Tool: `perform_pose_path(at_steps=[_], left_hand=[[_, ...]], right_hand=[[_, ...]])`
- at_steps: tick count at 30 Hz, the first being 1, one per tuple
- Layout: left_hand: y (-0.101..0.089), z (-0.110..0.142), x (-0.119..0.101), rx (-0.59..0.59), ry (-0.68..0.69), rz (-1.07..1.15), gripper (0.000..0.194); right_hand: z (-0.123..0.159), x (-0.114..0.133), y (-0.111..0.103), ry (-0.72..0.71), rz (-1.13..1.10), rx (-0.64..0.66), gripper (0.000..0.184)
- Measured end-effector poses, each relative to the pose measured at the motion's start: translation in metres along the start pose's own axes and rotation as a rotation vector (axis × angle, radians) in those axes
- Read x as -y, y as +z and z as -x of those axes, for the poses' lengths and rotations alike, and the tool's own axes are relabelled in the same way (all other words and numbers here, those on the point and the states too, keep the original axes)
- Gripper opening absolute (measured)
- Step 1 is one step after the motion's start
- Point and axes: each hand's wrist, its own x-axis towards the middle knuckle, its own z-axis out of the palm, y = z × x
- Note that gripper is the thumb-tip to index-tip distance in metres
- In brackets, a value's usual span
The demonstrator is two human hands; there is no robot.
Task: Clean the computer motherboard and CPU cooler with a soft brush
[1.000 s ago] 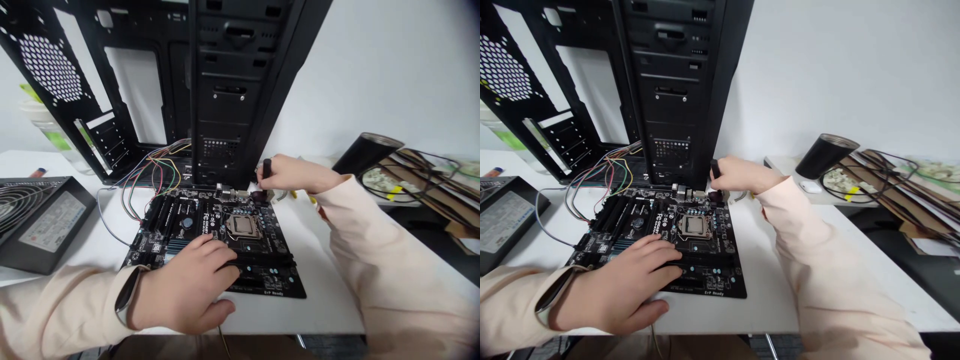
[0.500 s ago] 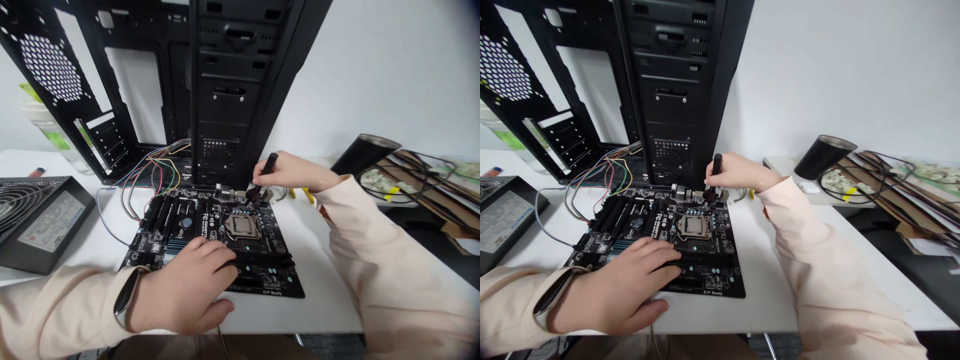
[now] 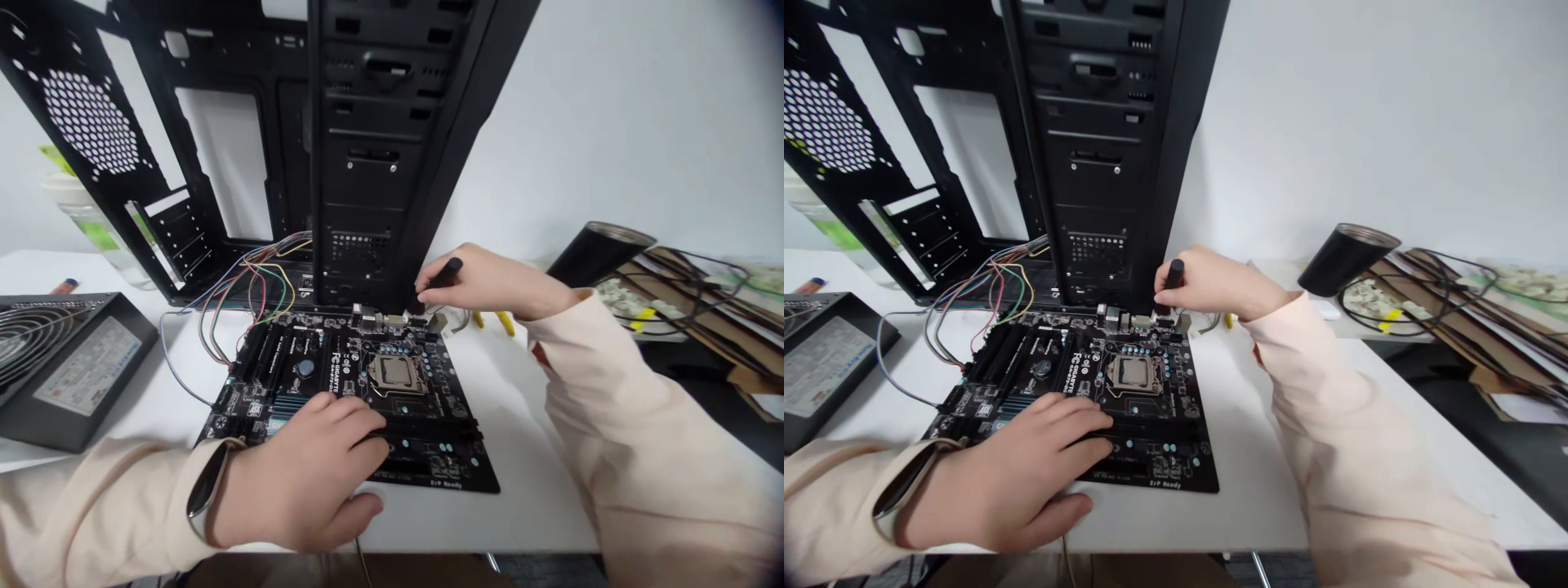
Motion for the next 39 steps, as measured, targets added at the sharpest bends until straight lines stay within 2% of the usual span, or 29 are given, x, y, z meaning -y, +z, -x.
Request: perform_pose_path(at_steps=[5, 9, 11, 16, 19, 24, 28, 30, 35, 39], left_hand=[[0.001, 0.001, -0.001, -0.001, 0.006, 0.007, 0.028], [0.001, 0.002, -0.001, 0.000, -0.006, 0.007, 0.029], [0.001, 0.001, 0.000, -0.001, -0.008, 0.008, 0.030], [0.002, 0.001, 0.002, -0.003, -0.003, -0.001, 0.031], [0.002, 0.001, 0.002, 0.000, -0.003, -0.012, 0.030], [0.002, 0.001, 0.001, 0.015, -0.005, -0.016, 0.030], [0.000, 0.001, 0.000, 0.030, -0.015, -0.010, 0.029], [0.000, 0.001, 0.000, 0.032, -0.017, -0.007, 0.029], [0.001, 0.001, 0.001, 0.011, -0.009, -0.013, 0.029], [0.004, 0.001, 0.001, -0.019, 0.011, -0.028, 0.027]], right_hand=[[0.000, 0.005, 0.001, -0.013, 0.080, 0.113, 0.017], [-0.001, 0.003, 0.002, 0.017, 0.191, 0.045, 0.019], [0.002, 0.006, 0.000, 0.002, 0.146, 0.035, 0.019], [0.011, 0.025, 0.000, -0.095, -0.077, 0.143, 0.023], [0.009, 0.028, 0.003, -0.132, -0.082, 0.168, 0.023], [0.003, 0.023, 0.004, 0.046, 0.113, 0.299, 0.015], [0.007, 0.025, -0.002, 0.285, 0.341, 0.342, 0.015], [0.011, 0.025, -0.006, 0.326, 0.359, 0.353, 0.017], [0.017, 0.021, -0.015, 0.044, 0.010, 0.318, 0.030], [0.018, 0.024, -0.014, 0.000, -0.095, 0.295, 0.039]])
